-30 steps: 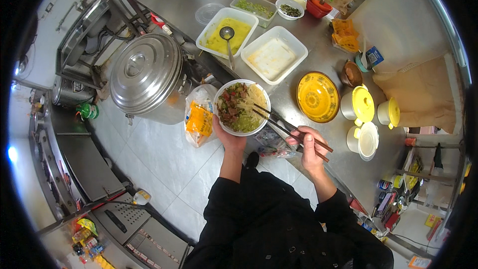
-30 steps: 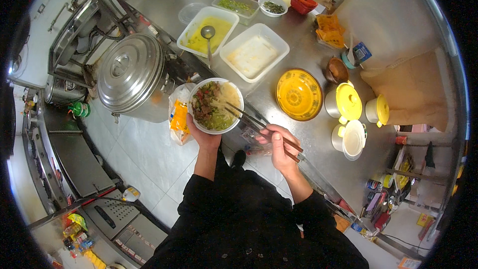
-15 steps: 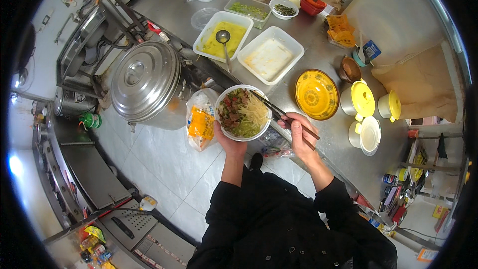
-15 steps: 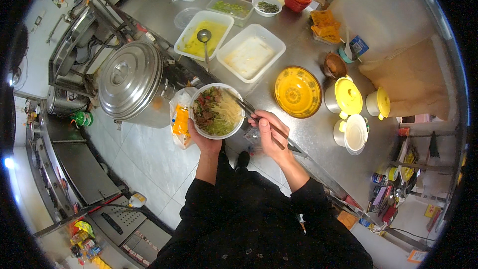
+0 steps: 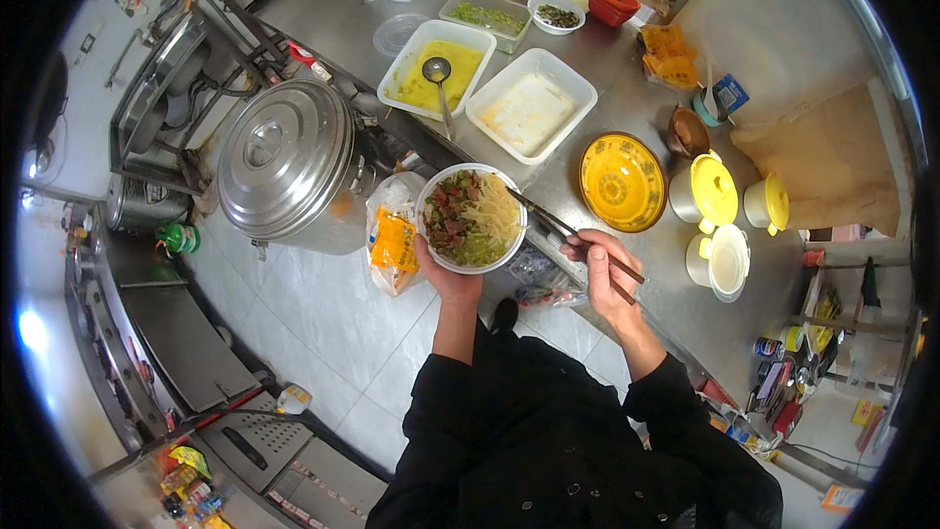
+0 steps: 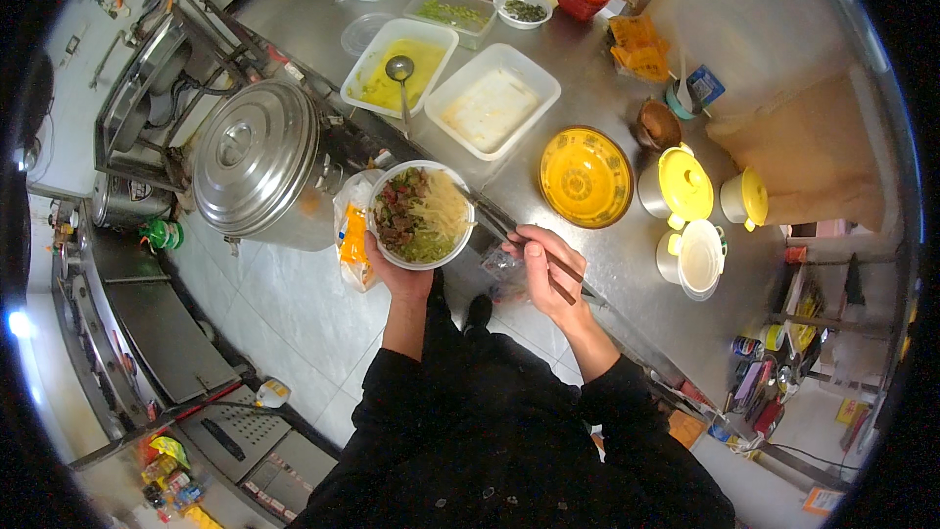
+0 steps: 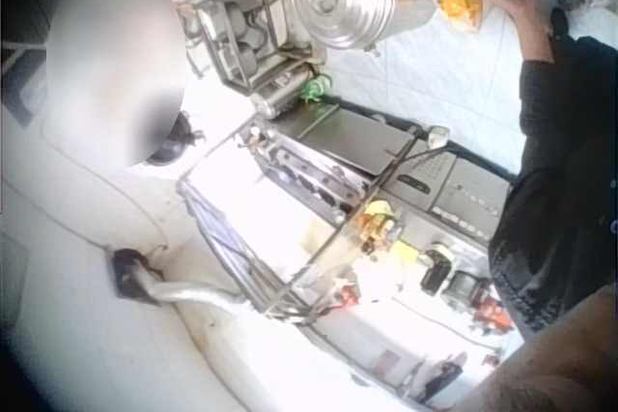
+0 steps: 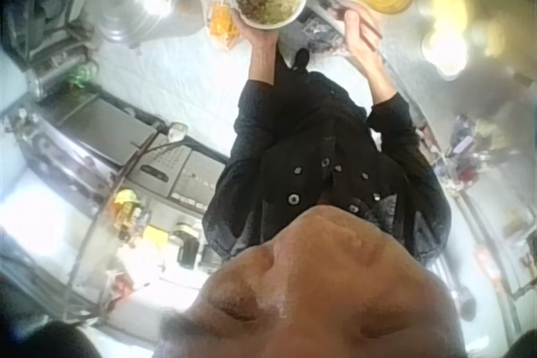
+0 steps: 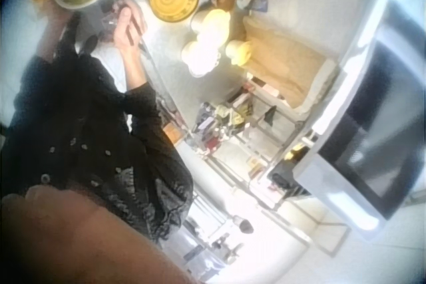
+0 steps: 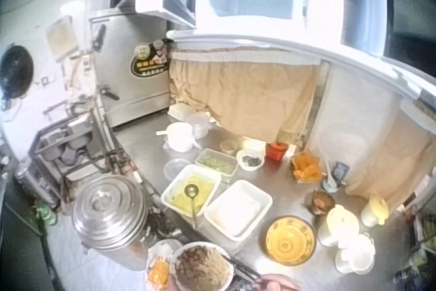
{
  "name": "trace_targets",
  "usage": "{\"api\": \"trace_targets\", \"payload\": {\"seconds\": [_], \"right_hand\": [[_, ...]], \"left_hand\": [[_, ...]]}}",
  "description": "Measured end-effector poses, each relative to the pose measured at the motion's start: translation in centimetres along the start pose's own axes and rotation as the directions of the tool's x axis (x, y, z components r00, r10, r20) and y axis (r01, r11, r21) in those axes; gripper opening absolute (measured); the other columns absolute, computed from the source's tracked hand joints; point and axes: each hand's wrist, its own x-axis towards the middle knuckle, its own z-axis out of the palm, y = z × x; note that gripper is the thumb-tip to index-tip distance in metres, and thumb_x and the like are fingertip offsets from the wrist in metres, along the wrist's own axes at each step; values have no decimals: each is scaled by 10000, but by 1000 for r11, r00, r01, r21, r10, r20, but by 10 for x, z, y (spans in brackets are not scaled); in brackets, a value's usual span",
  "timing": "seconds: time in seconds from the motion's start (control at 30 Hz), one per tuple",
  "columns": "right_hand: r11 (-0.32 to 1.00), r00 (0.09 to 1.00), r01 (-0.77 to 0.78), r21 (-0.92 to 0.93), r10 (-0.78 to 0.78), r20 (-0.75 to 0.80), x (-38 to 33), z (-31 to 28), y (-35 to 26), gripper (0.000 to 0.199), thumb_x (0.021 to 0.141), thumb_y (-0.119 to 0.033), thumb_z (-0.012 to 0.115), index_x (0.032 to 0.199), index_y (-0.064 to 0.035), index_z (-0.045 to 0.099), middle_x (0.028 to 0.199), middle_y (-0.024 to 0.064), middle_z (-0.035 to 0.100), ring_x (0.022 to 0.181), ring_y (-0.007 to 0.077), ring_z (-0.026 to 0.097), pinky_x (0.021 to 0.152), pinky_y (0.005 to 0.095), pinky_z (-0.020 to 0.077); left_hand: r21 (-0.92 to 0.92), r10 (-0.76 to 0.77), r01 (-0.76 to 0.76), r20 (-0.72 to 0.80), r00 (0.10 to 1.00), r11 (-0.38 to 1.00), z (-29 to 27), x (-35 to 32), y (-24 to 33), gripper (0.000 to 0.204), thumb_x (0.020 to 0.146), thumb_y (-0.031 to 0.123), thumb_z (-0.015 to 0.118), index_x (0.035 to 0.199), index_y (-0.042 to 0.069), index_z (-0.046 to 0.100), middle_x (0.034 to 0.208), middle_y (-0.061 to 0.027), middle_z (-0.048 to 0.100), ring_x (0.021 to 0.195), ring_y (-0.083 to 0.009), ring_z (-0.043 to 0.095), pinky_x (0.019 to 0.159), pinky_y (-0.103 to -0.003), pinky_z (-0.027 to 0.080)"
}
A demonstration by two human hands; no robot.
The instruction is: The person assembles a rice bowl by adding cooked meat, a yellow sauce, and noodles using a ladle and chopsticks. The person then places the bowl on the counter and closes a microwave door.
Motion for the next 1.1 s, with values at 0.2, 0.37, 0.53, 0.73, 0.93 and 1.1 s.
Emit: {"api": "trace_targets", "payload": {"seconds": [0.2, 0.37, 0.53, 0.73, 0.93, 1.1], "right_hand": [[989, 990, 67, 132, -50, -131, -5, 1, -8, 330, 1069, -190, 514, 1196, 97, 614, 1013, 217, 713, 884, 270, 741, 779, 352, 606], [987, 991, 35, 155, -14, -132, -10, -5, -8, 342, 1069, -203, 518, 1179, 105, 617, 1016, 217, 712, 881, 266, 738, 778, 349, 604], [997, 996, 2, 75, 5, -87, -4, 2, -7, 339, 1069, -205, 522, 1172, 101, 625, 1027, 196, 715, 896, 245, 736, 802, 332, 597], [996, 995, 93, 9, -93, -42, -3, 0, -11, 311, 1065, -183, 522, 1197, 79, 625, 1069, 192, 698, 896, 248, 733, 797, 338, 597], [999, 996, 34, 7, -33, -79, -27, -26, -9, 396, 1076, -292, 503, 1221, 66, 594, 1066, 215, 687, 894, 283, 724, 786, 395, 610], [998, 993, 10, 58, -3, -120, -44, -25, -20, 402, 1079, -292, 493, 1191, 83, 582, 1001, 233, 698, 836, 307, 741, 746, 393, 622]], "left_hand": [[-3, 16, -16, 10, 1000, 1000, 1, -3, -1, 646, 1023, 549, 333, 1505, 130, 436, 1505, -83, 489, 1386, -304, 459, 1163, -480, 355], [-5, 7, -7, 37, 999, 1000, 3, -4, -4, 647, 1020, 553, 336, 1501, 134, 442, 1507, -83, 489, 1386, -307, 459, 1162, -484, 355], [2, -13, 13, 17, 1000, 1000, -1, -5, -7, 643, 1020, 555, 342, 1496, 137, 451, 1503, -81, 492, 1381, -306, 463, 1163, -484, 353], [5, 1, -1, 34, 999, 1000, -5, -4, -11, 642, 1023, 555, 338, 1500, 138, 444, 1507, -77, 487, 1385, -305, 456, 1164, -484, 351], [11, 56, -56, 22, 998, 998, 2, -3, -9, 646, 1025, 556, 329, 1514, 145, 426, 1520, -76, 475, 1399, -307, 444, 1170, -489, 344], [-16, 63, -63, 47, 997, 998, 9, 2, -9, 657, 1022, 567, 317, 1526, 157, 413, 1532, -73, 464, 1416, -308, 429, 1178, -491, 338]]}}
